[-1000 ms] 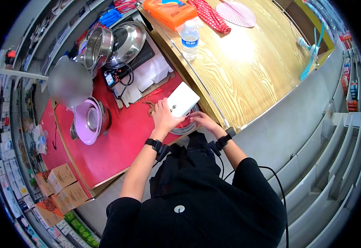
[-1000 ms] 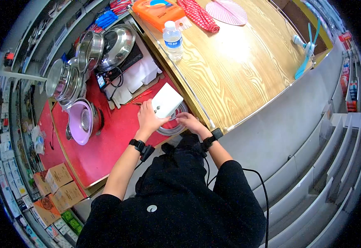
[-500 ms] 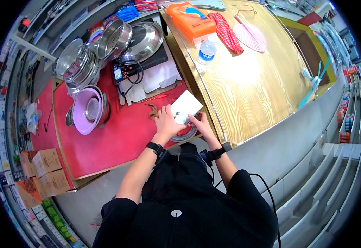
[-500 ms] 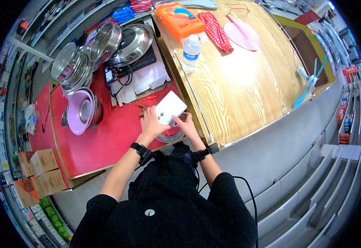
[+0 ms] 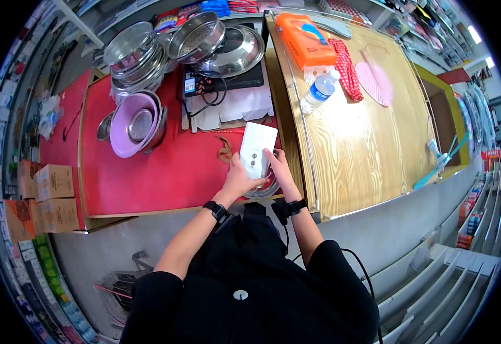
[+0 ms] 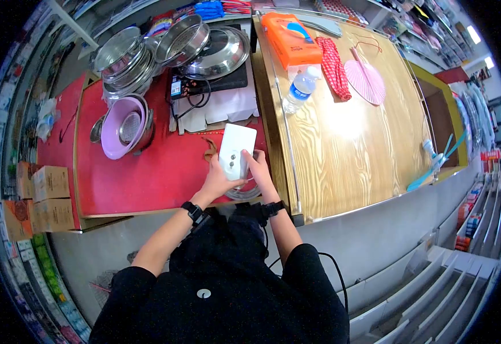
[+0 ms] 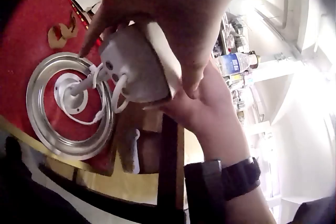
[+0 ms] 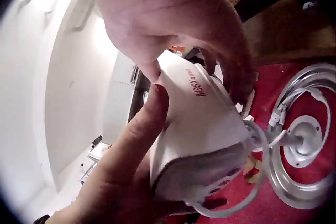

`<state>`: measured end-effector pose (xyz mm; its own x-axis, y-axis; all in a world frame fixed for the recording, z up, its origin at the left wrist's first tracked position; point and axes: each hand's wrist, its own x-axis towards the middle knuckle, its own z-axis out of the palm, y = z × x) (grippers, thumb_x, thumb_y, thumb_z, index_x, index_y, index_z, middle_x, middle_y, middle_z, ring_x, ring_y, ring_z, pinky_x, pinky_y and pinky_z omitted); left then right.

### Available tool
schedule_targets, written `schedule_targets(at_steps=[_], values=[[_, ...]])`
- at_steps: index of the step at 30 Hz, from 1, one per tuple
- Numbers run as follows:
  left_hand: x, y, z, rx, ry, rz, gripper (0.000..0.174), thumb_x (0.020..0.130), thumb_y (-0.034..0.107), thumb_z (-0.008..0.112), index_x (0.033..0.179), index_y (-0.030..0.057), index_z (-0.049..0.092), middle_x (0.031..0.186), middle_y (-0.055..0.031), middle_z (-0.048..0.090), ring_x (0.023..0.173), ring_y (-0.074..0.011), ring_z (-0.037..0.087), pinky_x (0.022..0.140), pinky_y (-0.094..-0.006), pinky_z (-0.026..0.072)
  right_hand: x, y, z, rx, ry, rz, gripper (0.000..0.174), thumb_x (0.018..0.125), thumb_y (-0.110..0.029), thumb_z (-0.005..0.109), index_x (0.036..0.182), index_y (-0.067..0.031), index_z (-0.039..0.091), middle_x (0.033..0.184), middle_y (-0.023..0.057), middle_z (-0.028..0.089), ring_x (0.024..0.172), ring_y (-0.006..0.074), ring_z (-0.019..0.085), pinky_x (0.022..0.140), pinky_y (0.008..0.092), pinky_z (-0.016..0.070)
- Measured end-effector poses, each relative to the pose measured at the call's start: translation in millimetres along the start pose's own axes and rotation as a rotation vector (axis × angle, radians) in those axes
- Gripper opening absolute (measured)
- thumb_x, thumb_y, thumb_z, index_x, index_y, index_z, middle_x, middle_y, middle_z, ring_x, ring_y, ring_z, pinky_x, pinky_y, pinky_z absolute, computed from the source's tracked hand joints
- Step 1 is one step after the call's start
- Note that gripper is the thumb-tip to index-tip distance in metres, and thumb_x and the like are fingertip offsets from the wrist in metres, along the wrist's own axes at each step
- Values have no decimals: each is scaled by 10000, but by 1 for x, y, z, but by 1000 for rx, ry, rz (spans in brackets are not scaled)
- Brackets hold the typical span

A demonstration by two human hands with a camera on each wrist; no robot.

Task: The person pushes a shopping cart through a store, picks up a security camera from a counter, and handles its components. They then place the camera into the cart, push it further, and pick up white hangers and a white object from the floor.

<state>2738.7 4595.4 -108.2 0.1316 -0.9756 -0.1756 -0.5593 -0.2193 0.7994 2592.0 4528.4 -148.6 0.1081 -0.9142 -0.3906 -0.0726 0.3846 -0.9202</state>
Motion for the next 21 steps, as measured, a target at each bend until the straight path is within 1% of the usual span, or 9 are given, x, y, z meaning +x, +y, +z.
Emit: schedule_targets(at_steps=[1, 3, 5, 7, 10, 14, 16, 17, 21], values=[[-1, -4, 7, -70, 1, 11, 1166, 551, 374, 874, 1311, -111, 134, 1244, -278, 391, 1156, -386, 456, 961, -426, 416, -2, -6, 0, -31, -32, 47, 713, 826, -413, 669, 1232, 103, 391, 1123, 217, 561, 1015, 229, 568, 851, 327, 460], [-4, -9, 17, -205, 7, 36, 1158, 582, 340, 860, 1321, -114, 94, 1263, -281, 364, 1179, -383, 433, 980, -425, 400, -12, -15, 7, -80, -72, -17, 743, 810, -393, 695, 1249, 105, 362, 1135, 222, 552, 1021, 229, 563, 851, 327, 463], [-10, -6, 21, -112, 22, -1, 1119, 618, 302, 835, 1324, -109, 69, 1292, -288, 319, 1205, -382, 401, 1003, -428, 378, -13, -12, 17, -71, -102, -103, 819, 756, -340, 759, 1274, 109, 311, 1121, 222, 551, 1029, 235, 563, 858, 331, 466], [-13, 0, 16, -116, -4, -48, 1044, 657, 232, 803, 1320, -102, 68, 1331, -294, 246, 1244, -381, 346, 1035, -432, 341, -16, -15, 21, -181, -85, -141, 820, 724, -319, 781, 1260, 110, 333, 1120, 235, 551, 1032, 269, 568, 865, 354, 464], [-15, 7, 9, -310, -78, -82, 1005, 674, 194, 793, 1315, -97, 75, 1319, -281, 267, 1238, -374, 352, 1032, -430, 343, -18, -13, 24, -334, 8, -263, 805, 689, -296, 798, 1241, 101, 367, 1116, 257, 551, 1035, 324, 571, 874, 390, 459], [-16, -17, 50, -498, 32, -85, 937, 642, 142, 800, 1275, -81, 146, 1265, -240, 327, 1222, -335, 396, 998, -411, 382, -22, -19, 21, -463, 61, -382, 757, 681, -277, 793, 1228, 76, 407, 1118, 283, 551, 1029, 380, 566, 876, 427, 453], [-18, -4, 46, -460, 73, -39, 921, 654, 141, 791, 1274, -83, 147, 1263, -237, 330, 1224, -329, 396, 995, -415, 383, -17, -17, 16, -435, 55, -371, 752, 700, -287, 782, 1244, 67, 401, 1117, 266, 559, 1033, 351, 571, 876, 410, 457], [-18, 1, 43, -468, 34, -45, 945, 657, 174, 799, 1279, -89, 138, 1264, -260, 321, 1227, -367, 369, 1005, -437, 364, -17, -15, 13, -422, 51, -365, 750, 710, -292, 776, 1252, 63, 399, 1117, 257, 563, 1035, 337, 573, 875, 402, 460], [-19, 5, 40, -185, 81, -31, 1001, 666, 245, 817, 1313, -83, 128, 1260, -264, 310, 1212, -379, 367, 1021, -439, 344, -19, -15, 6, -135, -35, -111, 706, 791, -294, 729, 1292, 52, 372, 1158, 191, 557, 1033, 217, 563, 851, 323, 477]])
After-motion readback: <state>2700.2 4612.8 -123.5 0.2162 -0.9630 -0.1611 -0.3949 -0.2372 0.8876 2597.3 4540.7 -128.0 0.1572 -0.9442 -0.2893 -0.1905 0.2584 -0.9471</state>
